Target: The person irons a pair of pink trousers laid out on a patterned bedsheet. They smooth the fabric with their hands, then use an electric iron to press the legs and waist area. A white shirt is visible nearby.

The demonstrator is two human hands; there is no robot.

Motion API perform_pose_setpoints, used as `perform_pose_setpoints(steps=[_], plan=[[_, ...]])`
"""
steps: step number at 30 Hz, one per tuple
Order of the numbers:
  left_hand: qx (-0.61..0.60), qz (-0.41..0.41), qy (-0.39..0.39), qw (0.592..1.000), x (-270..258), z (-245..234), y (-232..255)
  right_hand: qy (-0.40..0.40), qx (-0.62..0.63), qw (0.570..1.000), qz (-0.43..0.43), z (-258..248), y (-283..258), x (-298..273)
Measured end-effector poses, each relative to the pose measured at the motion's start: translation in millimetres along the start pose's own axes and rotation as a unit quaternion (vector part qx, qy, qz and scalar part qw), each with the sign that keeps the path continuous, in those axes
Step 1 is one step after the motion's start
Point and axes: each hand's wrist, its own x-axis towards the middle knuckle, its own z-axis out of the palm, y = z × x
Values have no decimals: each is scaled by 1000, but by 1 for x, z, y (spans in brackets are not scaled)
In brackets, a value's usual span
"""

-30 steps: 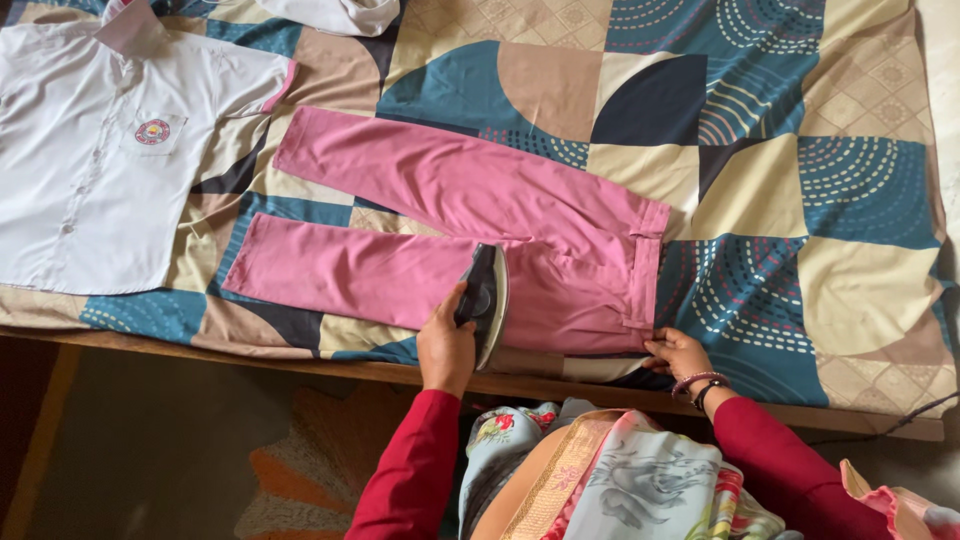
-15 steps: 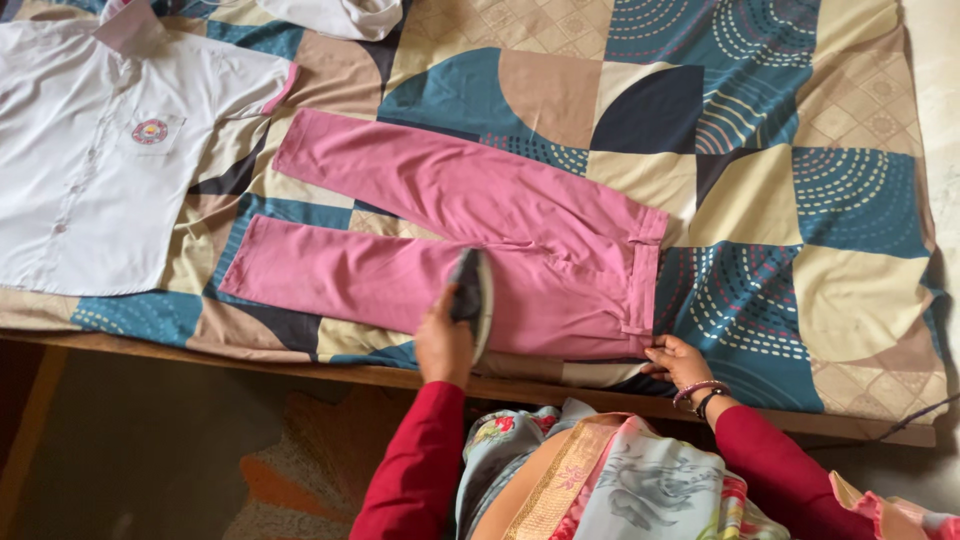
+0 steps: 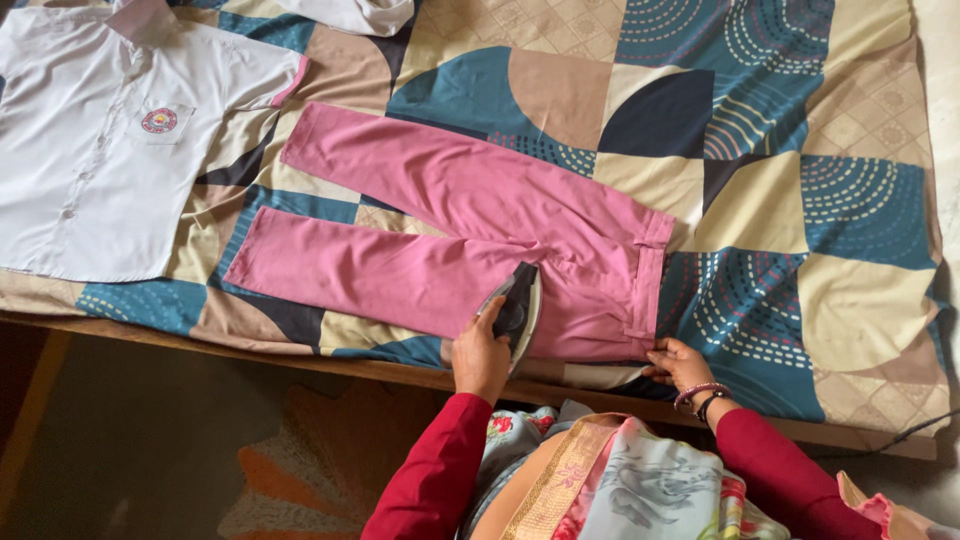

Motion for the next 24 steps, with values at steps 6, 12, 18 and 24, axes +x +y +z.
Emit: perform_pose_setpoints(steps=[6,12,18,24], plan=[[63,-144,6,988,29,-29,-16,-1,1,1000,-12,1,3,1],[74,-94,28,992,20,-43,-25,7,15,1000,-22,1,8,-1],[28,-65,26,997,7,-17,-18,13,2,1000,-23,2,7,0],[44,-87,46,994,40,-12,-8,7,-2,1000,-21,1,3,-1]])
